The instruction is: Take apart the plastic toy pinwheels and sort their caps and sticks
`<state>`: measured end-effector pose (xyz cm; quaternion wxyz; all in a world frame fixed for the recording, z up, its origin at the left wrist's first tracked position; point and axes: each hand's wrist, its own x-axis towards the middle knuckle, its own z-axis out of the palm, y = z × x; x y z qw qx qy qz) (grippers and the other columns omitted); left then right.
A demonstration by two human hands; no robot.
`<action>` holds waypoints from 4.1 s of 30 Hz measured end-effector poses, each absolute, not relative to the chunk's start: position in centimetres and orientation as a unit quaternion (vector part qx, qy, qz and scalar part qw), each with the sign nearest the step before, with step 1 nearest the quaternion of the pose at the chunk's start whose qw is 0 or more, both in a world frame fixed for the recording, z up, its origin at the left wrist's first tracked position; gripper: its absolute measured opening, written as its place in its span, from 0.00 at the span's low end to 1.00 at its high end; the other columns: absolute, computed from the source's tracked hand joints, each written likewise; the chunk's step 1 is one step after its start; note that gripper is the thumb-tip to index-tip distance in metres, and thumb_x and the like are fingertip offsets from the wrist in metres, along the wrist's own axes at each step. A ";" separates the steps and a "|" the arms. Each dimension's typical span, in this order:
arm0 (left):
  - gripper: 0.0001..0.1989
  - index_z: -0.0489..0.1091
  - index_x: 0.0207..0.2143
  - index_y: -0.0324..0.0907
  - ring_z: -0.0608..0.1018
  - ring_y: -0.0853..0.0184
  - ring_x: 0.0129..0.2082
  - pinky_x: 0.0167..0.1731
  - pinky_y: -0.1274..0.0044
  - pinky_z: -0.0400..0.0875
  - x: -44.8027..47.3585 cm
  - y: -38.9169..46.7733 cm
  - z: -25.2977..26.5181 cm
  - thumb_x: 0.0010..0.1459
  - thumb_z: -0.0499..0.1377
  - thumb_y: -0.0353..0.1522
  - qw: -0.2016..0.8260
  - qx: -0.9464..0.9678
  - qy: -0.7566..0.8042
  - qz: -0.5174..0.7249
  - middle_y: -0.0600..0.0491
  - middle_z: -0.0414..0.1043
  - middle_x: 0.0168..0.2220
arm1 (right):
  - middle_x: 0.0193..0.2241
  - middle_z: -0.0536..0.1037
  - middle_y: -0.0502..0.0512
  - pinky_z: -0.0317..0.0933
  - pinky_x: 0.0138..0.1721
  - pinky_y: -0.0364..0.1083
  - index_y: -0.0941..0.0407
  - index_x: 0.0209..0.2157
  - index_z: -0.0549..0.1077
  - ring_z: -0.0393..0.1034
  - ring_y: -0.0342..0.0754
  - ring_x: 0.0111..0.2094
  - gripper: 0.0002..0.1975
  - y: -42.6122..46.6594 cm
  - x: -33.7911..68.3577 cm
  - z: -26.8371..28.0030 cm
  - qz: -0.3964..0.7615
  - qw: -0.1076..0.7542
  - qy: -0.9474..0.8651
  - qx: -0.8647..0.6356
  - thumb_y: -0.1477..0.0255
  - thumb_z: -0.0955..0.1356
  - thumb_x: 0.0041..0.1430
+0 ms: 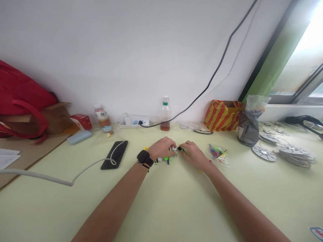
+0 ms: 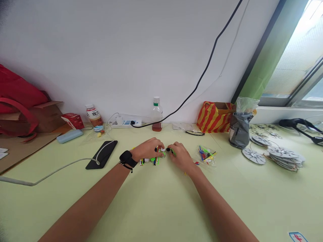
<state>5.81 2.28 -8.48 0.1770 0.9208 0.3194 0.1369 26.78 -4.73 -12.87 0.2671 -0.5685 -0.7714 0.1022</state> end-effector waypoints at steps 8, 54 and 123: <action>0.13 0.76 0.41 0.44 0.75 0.56 0.44 0.40 0.71 0.68 5.8 2.3 -8.7 0.55 0.65 0.41 0.156 0.923 0.322 0.141 0.50 0.76 0.37 | 0.46 0.75 0.59 0.61 0.53 0.50 0.53 0.52 0.76 0.68 0.54 0.50 0.17 -4.8 28.2 -11.6 0.091 0.282 -0.775 -0.558 0.76 0.64 0.64; 0.13 0.76 0.48 0.45 0.71 0.55 0.49 0.49 0.69 0.66 7.0 0.7 -7.8 0.64 0.59 0.37 0.157 0.932 0.299 0.136 0.48 0.77 0.45 | 0.39 0.79 0.55 0.63 0.42 0.47 0.53 0.35 0.73 0.71 0.52 0.43 0.06 -5.8 35.6 -9.7 0.130 0.262 -0.704 -0.647 0.70 0.65 0.59; 0.09 0.74 0.41 0.40 0.78 0.66 0.37 0.41 0.74 0.76 8.8 -0.9 -5.8 0.61 0.61 0.36 0.333 0.853 0.216 0.340 0.49 0.78 0.40 | 0.32 0.76 0.54 0.67 0.41 0.48 0.55 0.39 0.76 0.69 0.46 0.33 0.14 -7.4 26.9 -7.5 0.510 0.499 -0.545 -0.440 0.62 0.71 0.55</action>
